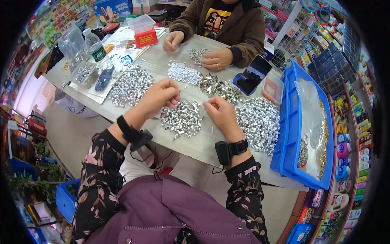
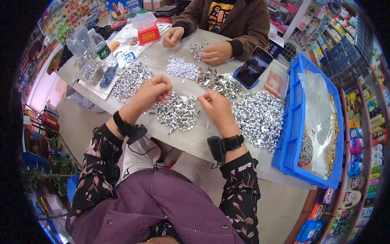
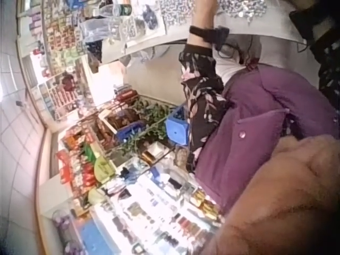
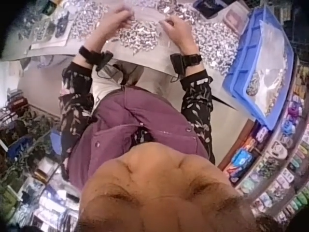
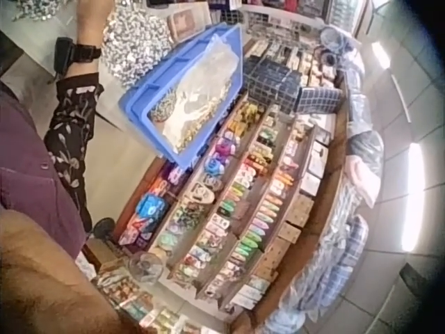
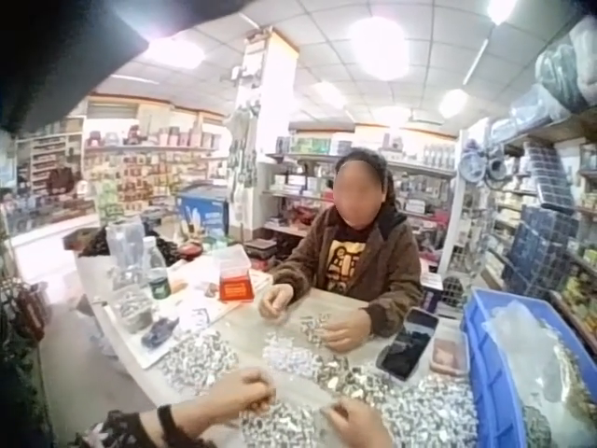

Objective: The person sorts small metal components by hand on a table, picking them from a central pile and placing them into separate groups. They then join the metal pieces together and set the assembled units into a blue plastic bin.

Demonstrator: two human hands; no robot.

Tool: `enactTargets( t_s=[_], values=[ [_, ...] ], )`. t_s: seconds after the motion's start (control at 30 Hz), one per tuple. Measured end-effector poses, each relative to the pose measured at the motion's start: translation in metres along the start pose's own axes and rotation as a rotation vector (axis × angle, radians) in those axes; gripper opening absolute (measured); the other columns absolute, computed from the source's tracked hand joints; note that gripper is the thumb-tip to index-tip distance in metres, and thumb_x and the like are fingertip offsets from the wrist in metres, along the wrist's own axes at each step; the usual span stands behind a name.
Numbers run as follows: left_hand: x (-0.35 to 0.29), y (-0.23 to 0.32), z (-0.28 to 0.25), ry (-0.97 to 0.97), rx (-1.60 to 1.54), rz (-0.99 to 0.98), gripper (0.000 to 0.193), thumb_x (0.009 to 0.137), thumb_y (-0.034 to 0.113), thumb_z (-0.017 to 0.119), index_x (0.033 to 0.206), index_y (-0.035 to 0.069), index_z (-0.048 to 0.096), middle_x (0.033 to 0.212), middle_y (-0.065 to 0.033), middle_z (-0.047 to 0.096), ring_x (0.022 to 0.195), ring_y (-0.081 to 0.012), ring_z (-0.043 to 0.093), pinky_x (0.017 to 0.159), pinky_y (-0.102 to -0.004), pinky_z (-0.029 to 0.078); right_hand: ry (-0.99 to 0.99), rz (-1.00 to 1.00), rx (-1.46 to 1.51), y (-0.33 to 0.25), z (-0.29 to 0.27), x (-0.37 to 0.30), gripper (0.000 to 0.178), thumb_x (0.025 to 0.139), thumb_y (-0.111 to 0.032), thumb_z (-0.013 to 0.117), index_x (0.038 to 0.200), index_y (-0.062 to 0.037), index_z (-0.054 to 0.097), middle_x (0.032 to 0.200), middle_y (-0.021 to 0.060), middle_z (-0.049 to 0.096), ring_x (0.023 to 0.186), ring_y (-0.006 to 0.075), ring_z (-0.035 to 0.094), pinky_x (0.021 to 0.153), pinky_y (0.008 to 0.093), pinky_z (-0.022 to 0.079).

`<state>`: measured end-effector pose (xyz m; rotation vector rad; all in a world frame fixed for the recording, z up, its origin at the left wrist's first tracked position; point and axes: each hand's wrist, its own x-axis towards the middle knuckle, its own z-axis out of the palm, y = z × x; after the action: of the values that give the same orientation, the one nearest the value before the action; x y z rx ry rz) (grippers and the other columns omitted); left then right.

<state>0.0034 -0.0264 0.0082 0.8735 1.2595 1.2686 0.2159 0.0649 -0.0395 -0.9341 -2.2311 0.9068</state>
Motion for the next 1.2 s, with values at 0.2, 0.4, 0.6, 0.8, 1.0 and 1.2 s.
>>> enactTargets(
  t_s=[0.2,0.4,0.6,0.8,1.0,1.2],
  values=[
    [-0.021,-0.022,0.021,0.001,-0.238,-0.048,0.008,0.085,0.011,0.052,0.089,0.004,0.054,0.075,-0.0043,0.057,0.064,-0.0085,0.057,0.055,-0.0198,0.050,-0.200,0.033,0.868,-0.034,0.003,-0.011,0.009,0.081,-0.005,0.060,0.087,0.0019,0.058,0.080,0.0043,0.062,0.072,0.0080,0.057,0.059,0.0196,0.045],
    [-0.023,-0.036,0.026,-0.080,-0.437,-0.073,0.013,0.086,0.013,0.055,0.094,0.003,0.055,0.078,-0.0048,0.059,0.065,-0.0090,0.059,0.057,-0.0191,0.052,-0.301,0.148,0.996,-0.040,0.006,-0.015,0.011,0.081,-0.006,0.061,0.089,0.0016,0.058,0.080,0.0043,0.062,0.072,0.0080,0.057,0.063,0.0195,0.045],
    [-0.025,-0.039,0.032,-0.041,-0.493,-0.028,0.015,0.086,0.012,0.055,0.096,0.001,0.056,0.078,-0.0047,0.060,0.065,-0.0098,0.059,0.058,-0.0202,0.052,-0.225,0.086,0.856,-0.032,0.008,-0.014,0.010,0.082,-0.005,0.060,0.089,0.0019,0.058,0.085,0.0058,0.061,0.075,0.0095,0.058,0.069,0.0209,0.047],
    [-0.030,-0.049,0.040,0.136,0.092,0.312,0.015,0.087,0.009,0.052,0.097,-0.001,0.054,0.078,-0.0038,0.059,0.066,-0.0087,0.057,0.059,-0.0207,0.049,-0.175,-0.089,0.779,-0.031,0.018,-0.015,0.011,0.082,-0.004,0.059,0.090,0.0025,0.058,0.090,0.0069,0.061,0.081,0.0103,0.058,0.072,0.0219,0.047],
    [-0.031,-0.054,0.044,0.184,0.212,0.409,0.017,0.086,0.012,0.055,0.097,-0.001,0.053,0.074,-0.0049,0.058,0.063,-0.0104,0.057,0.057,-0.0221,0.046,-0.221,0.078,0.928,-0.033,0.019,-0.013,0.016,0.083,-0.004,0.059,0.096,0.0025,0.056,0.092,0.0068,0.060,0.085,0.0102,0.057,0.074,0.0228,0.047],
    [-0.039,-0.043,0.051,0.249,0.474,0.447,0.019,0.083,0.015,0.059,0.091,0.000,0.053,0.072,-0.0095,0.058,0.063,-0.0157,0.059,0.057,-0.0266,0.047,-0.325,0.109,0.879,-0.022,0.019,-0.013,0.019,0.083,-0.007,0.059,0.100,0.0016,0.054,0.091,0.0046,0.059,0.082,0.0094,0.056,0.073,0.0222,0.046]
  ],
)
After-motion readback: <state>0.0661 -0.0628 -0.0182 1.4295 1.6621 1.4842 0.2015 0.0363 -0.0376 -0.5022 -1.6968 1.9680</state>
